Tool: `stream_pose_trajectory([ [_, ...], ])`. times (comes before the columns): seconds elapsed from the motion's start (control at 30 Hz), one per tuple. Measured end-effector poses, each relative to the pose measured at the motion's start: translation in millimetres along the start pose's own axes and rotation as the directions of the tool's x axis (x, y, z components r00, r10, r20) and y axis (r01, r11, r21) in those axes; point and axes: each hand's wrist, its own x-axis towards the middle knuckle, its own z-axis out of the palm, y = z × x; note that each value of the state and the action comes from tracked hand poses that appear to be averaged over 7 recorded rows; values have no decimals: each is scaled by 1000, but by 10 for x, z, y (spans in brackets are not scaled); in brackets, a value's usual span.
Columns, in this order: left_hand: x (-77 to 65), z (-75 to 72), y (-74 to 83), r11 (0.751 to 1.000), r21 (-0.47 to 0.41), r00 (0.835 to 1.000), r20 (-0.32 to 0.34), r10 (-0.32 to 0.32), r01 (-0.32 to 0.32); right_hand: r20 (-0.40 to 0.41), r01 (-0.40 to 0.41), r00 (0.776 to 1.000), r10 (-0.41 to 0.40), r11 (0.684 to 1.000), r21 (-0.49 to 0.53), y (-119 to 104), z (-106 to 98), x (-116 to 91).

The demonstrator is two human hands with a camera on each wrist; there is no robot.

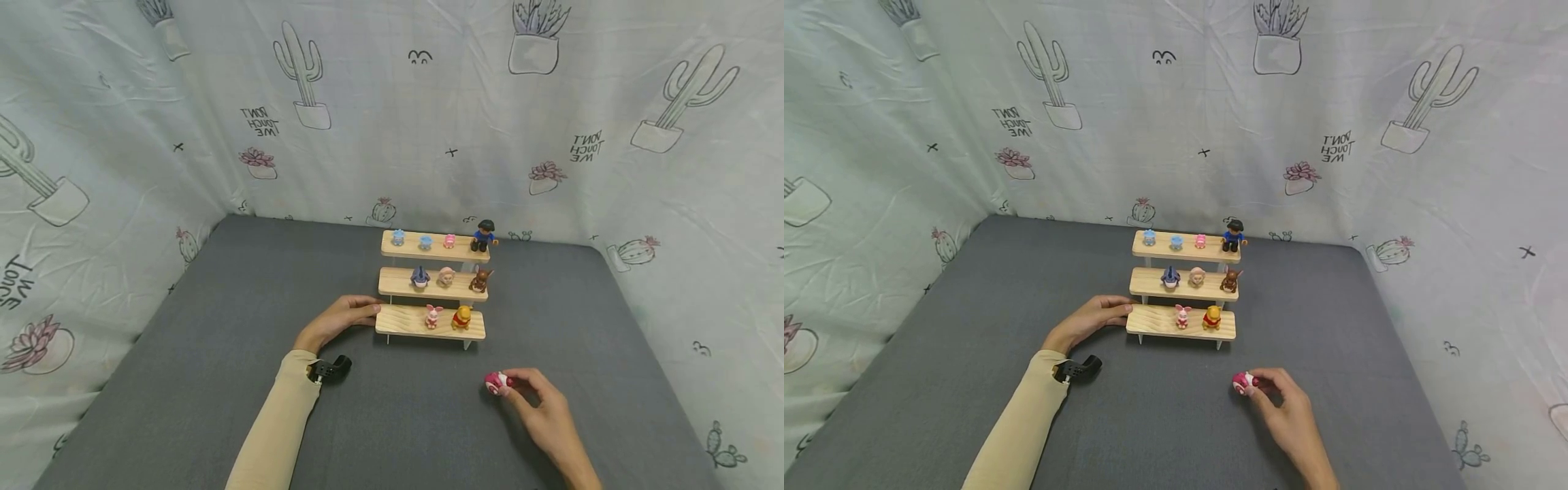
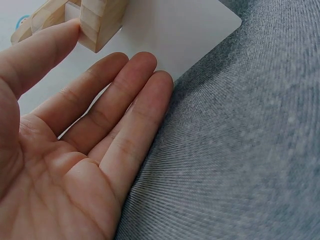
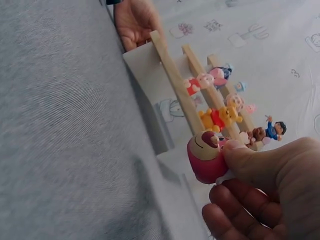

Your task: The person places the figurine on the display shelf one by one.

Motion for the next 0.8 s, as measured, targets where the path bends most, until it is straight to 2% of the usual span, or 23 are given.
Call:
stream_pose_trajectory([
  [0.47, -10, 15, 19, 1000, -5, 1000, 1, -1, 1, 7, 13, 1000, -13, 996, 87, -118, 38, 119],
  [0.8, 7, 7, -3, 1000, -3, 1000, -5, -1, 1, 27, 5, 1000, -8, 996, 92, -200, 73, 200],
])
